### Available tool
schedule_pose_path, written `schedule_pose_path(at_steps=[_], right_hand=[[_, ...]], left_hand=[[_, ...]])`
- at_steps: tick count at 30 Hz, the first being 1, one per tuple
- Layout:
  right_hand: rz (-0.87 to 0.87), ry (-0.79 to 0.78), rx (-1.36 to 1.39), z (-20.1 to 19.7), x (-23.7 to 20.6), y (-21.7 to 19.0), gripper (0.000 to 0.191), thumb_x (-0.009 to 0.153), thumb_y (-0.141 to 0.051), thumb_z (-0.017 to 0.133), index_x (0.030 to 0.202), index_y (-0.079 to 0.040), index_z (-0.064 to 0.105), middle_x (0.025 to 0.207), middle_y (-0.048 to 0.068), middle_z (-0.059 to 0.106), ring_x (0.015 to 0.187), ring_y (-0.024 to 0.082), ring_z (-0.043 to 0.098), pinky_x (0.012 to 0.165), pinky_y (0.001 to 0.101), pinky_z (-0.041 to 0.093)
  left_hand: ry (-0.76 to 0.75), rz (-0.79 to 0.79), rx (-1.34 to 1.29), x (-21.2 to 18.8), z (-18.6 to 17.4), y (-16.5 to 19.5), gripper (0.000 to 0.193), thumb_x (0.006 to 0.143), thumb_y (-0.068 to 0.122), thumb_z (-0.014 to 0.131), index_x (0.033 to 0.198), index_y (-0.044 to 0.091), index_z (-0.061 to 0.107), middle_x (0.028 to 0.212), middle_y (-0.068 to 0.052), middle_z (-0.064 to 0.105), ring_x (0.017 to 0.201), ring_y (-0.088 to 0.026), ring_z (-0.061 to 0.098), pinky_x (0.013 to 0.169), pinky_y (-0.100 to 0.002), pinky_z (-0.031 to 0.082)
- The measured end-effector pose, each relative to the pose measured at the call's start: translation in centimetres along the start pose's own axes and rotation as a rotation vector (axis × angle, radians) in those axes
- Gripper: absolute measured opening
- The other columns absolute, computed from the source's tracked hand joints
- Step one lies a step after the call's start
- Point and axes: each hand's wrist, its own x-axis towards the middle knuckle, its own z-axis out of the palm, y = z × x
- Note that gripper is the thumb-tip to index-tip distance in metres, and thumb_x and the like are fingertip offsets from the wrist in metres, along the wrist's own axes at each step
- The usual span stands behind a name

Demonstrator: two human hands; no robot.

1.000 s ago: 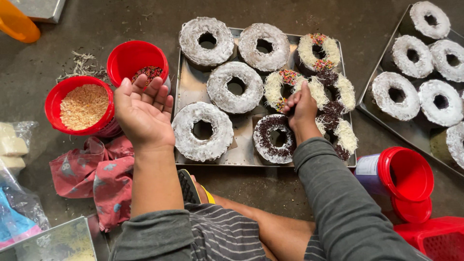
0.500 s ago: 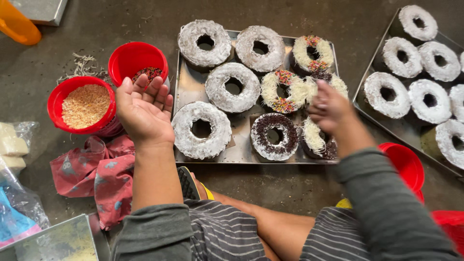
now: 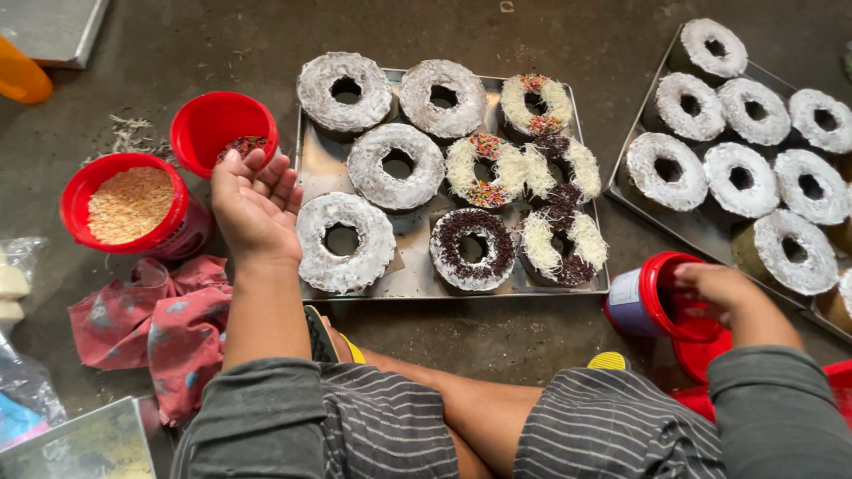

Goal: The person sits on the floor and decorates donuts by sprinkling shredded cheese and chocolate sprinkles onto them. They handle the donuts one at a time, placing toppings from containers and a metal tray onto the donuts arranged on baking sheets.

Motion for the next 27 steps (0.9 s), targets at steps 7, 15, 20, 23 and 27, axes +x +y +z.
schedule_pose_path(at_steps=[7,15,20,23,27], right_hand=[[-0.006,-0.069,-0.086,5.0,-1.0,0.7,0.029,0.096,-0.016,0.066,0.112,0.007,0.073,0.1,0.025,0.076,0.087,0.037,0.072,0.079,0.0506,0.057],[0.042,-0.219,0.531,2.3,-2.3,1.1,0.021,0.101,-0.023,0.053,0.103,-0.005,0.065,0.092,0.012,0.068,0.081,0.025,0.064,0.075,0.0413,0.055],[-0.087,-0.227,0.724,-0.2,-2.0,1.9,0.021,0.104,-0.027,0.046,0.096,-0.013,0.059,0.087,0.002,0.061,0.077,0.017,0.058,0.072,0.0342,0.052],[-0.122,-0.283,0.78,-0.5,-1.2,2.1,0.033,0.109,-0.036,0.046,0.083,-0.018,0.052,0.075,-0.002,0.051,0.065,0.012,0.047,0.057,0.0274,0.041],[-0.072,-0.137,0.686,0.4,-1.6,1.3,0.06,0.112,-0.063,0.042,0.065,-0.025,0.034,0.058,-0.007,0.028,0.048,0.008,0.022,0.042,0.0264,0.017]], left_hand=[[0.008,0.019,0.019,-0.4,0.0,0.1,0.043,0.089,0.05,0.058,0.111,0.013,0.063,0.101,-0.003,0.07,0.089,-0.017,0.064,0.084,-0.035,0.051],[-0.004,0.008,0.024,0.0,0.0,0.1,0.045,0.088,0.051,0.058,0.112,0.013,0.064,0.102,-0.003,0.07,0.09,-0.017,0.064,0.085,-0.035,0.051],[-0.017,0.008,0.019,0.1,-0.2,0.1,0.044,0.088,0.051,0.057,0.111,0.014,0.063,0.103,-0.003,0.07,0.09,-0.017,0.064,0.085,-0.035,0.05],[-0.022,0.003,0.005,0.0,-0.2,0.3,0.044,0.089,0.052,0.057,0.111,0.014,0.063,0.103,-0.003,0.07,0.091,-0.017,0.064,0.085,-0.035,0.05],[-0.015,-0.011,-0.027,0.2,-0.5,0.8,0.044,0.088,0.052,0.057,0.111,0.014,0.063,0.103,-0.003,0.07,0.09,-0.017,0.064,0.085,-0.035,0.049]])
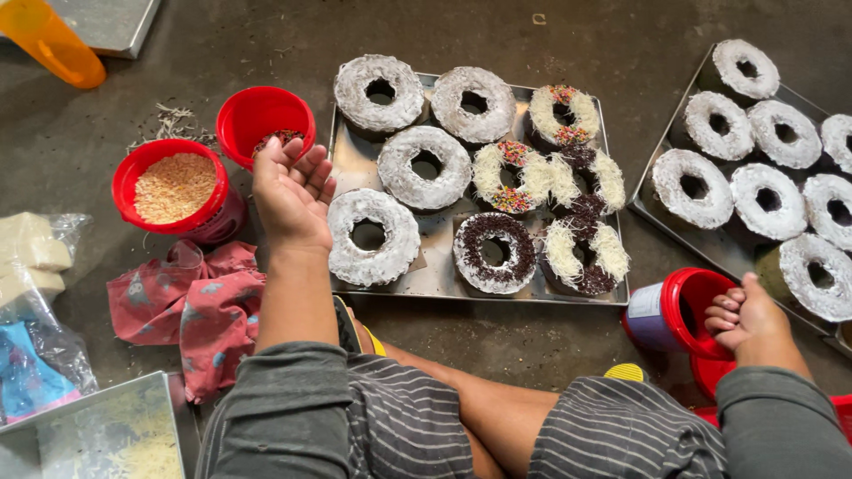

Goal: The person sits on the floor and decorates donuts by sprinkling shredded cheese and chocolate sprinkles onto them. They handle the donuts one at a time, placing toppings from containers and a metal tray onto the donuts arranged on baking sheets.

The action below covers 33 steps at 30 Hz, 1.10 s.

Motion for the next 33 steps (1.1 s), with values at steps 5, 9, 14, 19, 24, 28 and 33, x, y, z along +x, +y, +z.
schedule_pose_path(at_steps=[5,9,14,19,24,28,33], right_hand=[[-0.174,0.126,0.077,4.7,-2.0,-1.3,0.064,0.111,-0.062,0.032,0.06,-0.023,0.032,0.053,-0.008,0.026,0.045,0.009,0.017,0.043,0.027,0.015],[-0.16,-0.209,0.215,13.1,-2.3,0.3,0.066,0.113,-0.053,0.038,0.055,-0.022,0.031,0.049,-0.008,0.025,0.042,0.007,0.018,0.04,0.0249,0.014],[-0.065,-0.389,0.322,24.5,-0.8,4.2,0.061,0.108,-0.054,0.046,0.056,-0.023,0.036,0.049,-0.007,0.029,0.039,0.007,0.02,0.037,0.0249,0.013],[-0.064,-0.46,0.434,32.3,0.1,6.8,0.056,0.105,-0.055,0.047,0.061,-0.022,0.039,0.051,-0.005,0.032,0.04,0.01,0.024,0.037,0.0269,0.018],[-0.116,-0.429,0.456,35.3,0.9,7.8,0.054,0.104,-0.055,0.052,0.065,-0.02,0.04,0.058,-0.004,0.038,0.048,0.012,0.034,0.046,0.0287,0.029],[-0.145,-0.443,0.388,36.1,1.2,8.5,0.053,0.101,-0.057,0.053,0.065,-0.02,0.041,0.058,-0.004,0.039,0.05,0.012,0.036,0.047,0.0292,0.031],[-0.108,-0.409,0.37,36.6,1.1,9.9,0.054,0.102,-0.056,0.053,0.065,-0.019,0.04,0.058,-0.002,0.04,0.049,0.013,0.038,0.046,0.0296,0.031]], left_hand=[[-0.01,0.013,-0.031,0.3,-0.2,0.2,0.044,0.089,0.051,0.057,0.111,0.014,0.063,0.103,-0.004,0.07,0.091,-0.017,0.064,0.085,-0.035,0.049],[-0.009,-0.009,-0.024,0.2,0.0,-0.1,0.045,0.089,0.051,0.057,0.112,0.014,0.063,0.103,-0.004,0.07,0.091,-0.017,0.064,0.086,-0.035,0.048],[-0.003,-0.005,-0.028,0.1,-0.1,0.1,0.046,0.089,0.052,0.056,0.113,0.013,0.063,0.103,-0.004,0.07,0.091,-0.017,0.063,0.086,-0.035,0.048],[-0.004,0.013,-0.06,0.7,-0.1,0.6,0.048,0.09,0.052,0.053,0.114,0.012,0.062,0.105,-0.005,0.07,0.092,-0.018,0.063,0.086,-0.036,0.048],[-0.015,0.013,-0.077,1.2,0.1,0.5,0.049,0.091,0.053,0.052,0.115,0.011,0.062,0.106,-0.006,0.07,0.093,-0.018,0.063,0.087,-0.036,0.048],[-0.028,0.015,-0.091,1.3,0.1,0.5,0.049,0.091,0.054,0.051,0.114,0.011,0.061,0.105,-0.007,0.07,0.092,-0.019,0.063,0.086,-0.036,0.048],[-0.035,0.021,-0.095,0.9,0.2,0.8,0.049,0.091,0.054,0.051,0.114,0.011,0.061,0.105,-0.007,0.07,0.093,-0.019,0.063,0.087,-0.036,0.048]])
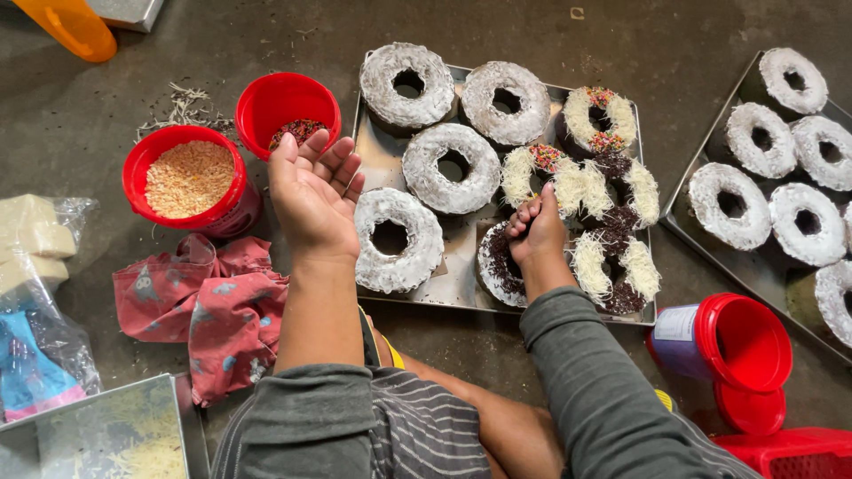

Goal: The person sits on the floor and decorates donuts by sprinkling shredded cheese and chocolate sprinkles onto them. They handle the donuts one at a time, placing toppings from containers and a metal tray onto the donuts arranged on baking sheets.

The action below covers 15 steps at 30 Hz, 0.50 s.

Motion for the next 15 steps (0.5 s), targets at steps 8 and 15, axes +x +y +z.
schedule_pose_path(at_steps=[8,15], right_hand=[[-0.035,-0.052,-0.08,-1.9,-1.5,1.6,0.055,0.102,-0.055,0.053,0.063,-0.019,0.039,0.054,-0.001,0.037,0.044,0.014,0.034,0.042,0.0311,0.029],[-0.049,-0.038,-0.107,-4.2,-3.3,1.8,0.055,0.102,-0.053,0.052,0.062,-0.018,0.038,0.054,0.0,0.039,0.043,0.015,0.036,0.041,0.0318,0.03]], left_hand=[[0.01,0.005,0.001,-0.5,-0.2,0.2,0.051,0.091,0.055,0.05,0.114,0.011,0.062,0.105,-0.006,0.071,0.092,-0.019,0.064,0.086,-0.036,0.048],[0.004,0.001,-0.008,-0.5,-0.6,0.2,0.052,0.09,0.056,0.051,0.114,0.011,0.062,0.105,-0.006,0.071,0.091,-0.018,0.064,0.085,-0.036,0.048]])
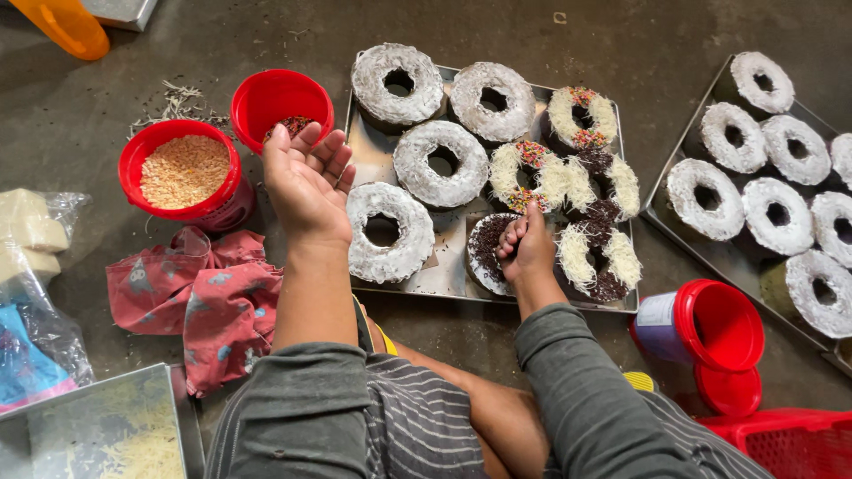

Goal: The person sits on the floor and decorates donuts by sprinkling shredded cheese and chocolate sprinkles onto them. They handle the donuts one at a time, placing toppings from containers and a metal tray onto the donuts arranged on baking sheets.

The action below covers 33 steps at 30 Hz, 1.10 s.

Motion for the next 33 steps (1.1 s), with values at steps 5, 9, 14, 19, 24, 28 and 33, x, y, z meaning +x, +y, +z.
schedule_pose_path(at_steps=[5,9,14,19,24,28,33], right_hand=[[-0.025,0.041,-0.016,-0.9,-1.2,0.1,0.054,0.102,-0.052,0.051,0.062,-0.018,0.039,0.054,0.001,0.04,0.044,0.015,0.038,0.042,0.0323,0.032],[-0.024,0.042,-0.014,-1.5,-1.9,-0.1,0.054,0.102,-0.052,0.051,0.063,-0.018,0.039,0.054,0.001,0.039,0.045,0.016,0.037,0.043,0.033,0.033],[-0.044,0.061,-0.044,-2.7,-2.5,-0.7,0.055,0.103,-0.053,0.051,0.063,-0.017,0.038,0.055,0.001,0.038,0.045,0.016,0.036,0.044,0.0331,0.031],[-0.062,0.138,-0.048,-3.8,-3.0,-1.3,0.053,0.102,-0.052,0.05,0.063,-0.018,0.039,0.055,0.001,0.04,0.046,0.016,0.038,0.045,0.0329,0.034],[-0.115,0.104,-0.018,-4.3,-3.1,-1.3,0.054,0.103,-0.052,0.051,0.063,-0.019,0.038,0.055,0.0,0.038,0.046,0.016,0.037,0.044,0.0343,0.033],[-0.118,0.146,-0.003,-4.5,-3.1,-1.7,0.056,0.105,-0.055,0.051,0.064,-0.018,0.038,0.055,-0.001,0.037,0.047,0.016,0.038,0.047,0.0337,0.035],[-0.224,0.188,0.018,-4.9,-3.1,-2.5,0.057,0.105,-0.06,0.038,0.07,-0.017,0.046,0.056,-0.001,0.038,0.05,0.016,0.039,0.057,0.0369,0.044]], left_hand=[[-0.005,0.0,-0.006,-0.1,-0.4,-0.1,0.052,0.09,0.056,0.052,0.113,0.011,0.063,0.103,-0.006,0.07,0.09,-0.018,0.064,0.083,-0.036,0.049],[0.001,-0.004,-0.002,0.0,-0.6,-0.1,0.052,0.089,0.057,0.052,0.112,0.012,0.064,0.103,-0.006,0.07,0.089,-0.019,0.064,0.082,-0.035,0.049],[-0.001,-0.003,-0.004,-0.1,-0.7,-0.1,0.053,0.089,0.057,0.052,0.112,0.012,0.064,0.103,-0.006,0.071,0.089,-0.019,0.064,0.083,-0.035,0.049],[0.009,-0.004,-0.006,-0.2,-0.7,0.0,0.054,0.089,0.057,0.052,0.113,0.011,0.065,0.102,-0.006,0.07,0.089,-0.019,0.064,0.083,-0.036,0.05],[0.009,-0.001,-0.003,-0.2,-0.8,0.1,0.054,0.089,0.058,0.052,0.112,0.011,0.065,0.102,-0.006,0.07,0.089,-0.019,0.064,0.082,-0.036,0.05],[0.012,-0.007,-0.008,0.0,-1.0,0.0,0.054,0.088,0.059,0.052,0.112,0.012,0.065,0.102,-0.005,0.07,0.088,-0.019,0.065,0.082,-0.036,0.05],[0.01,-0.006,0.0,0.0,-1.1,-0.1,0.055,0.088,0.059,0.052,0.113,0.012,0.064,0.102,-0.006,0.07,0.088,-0.019,0.064,0.082,-0.036,0.05]])
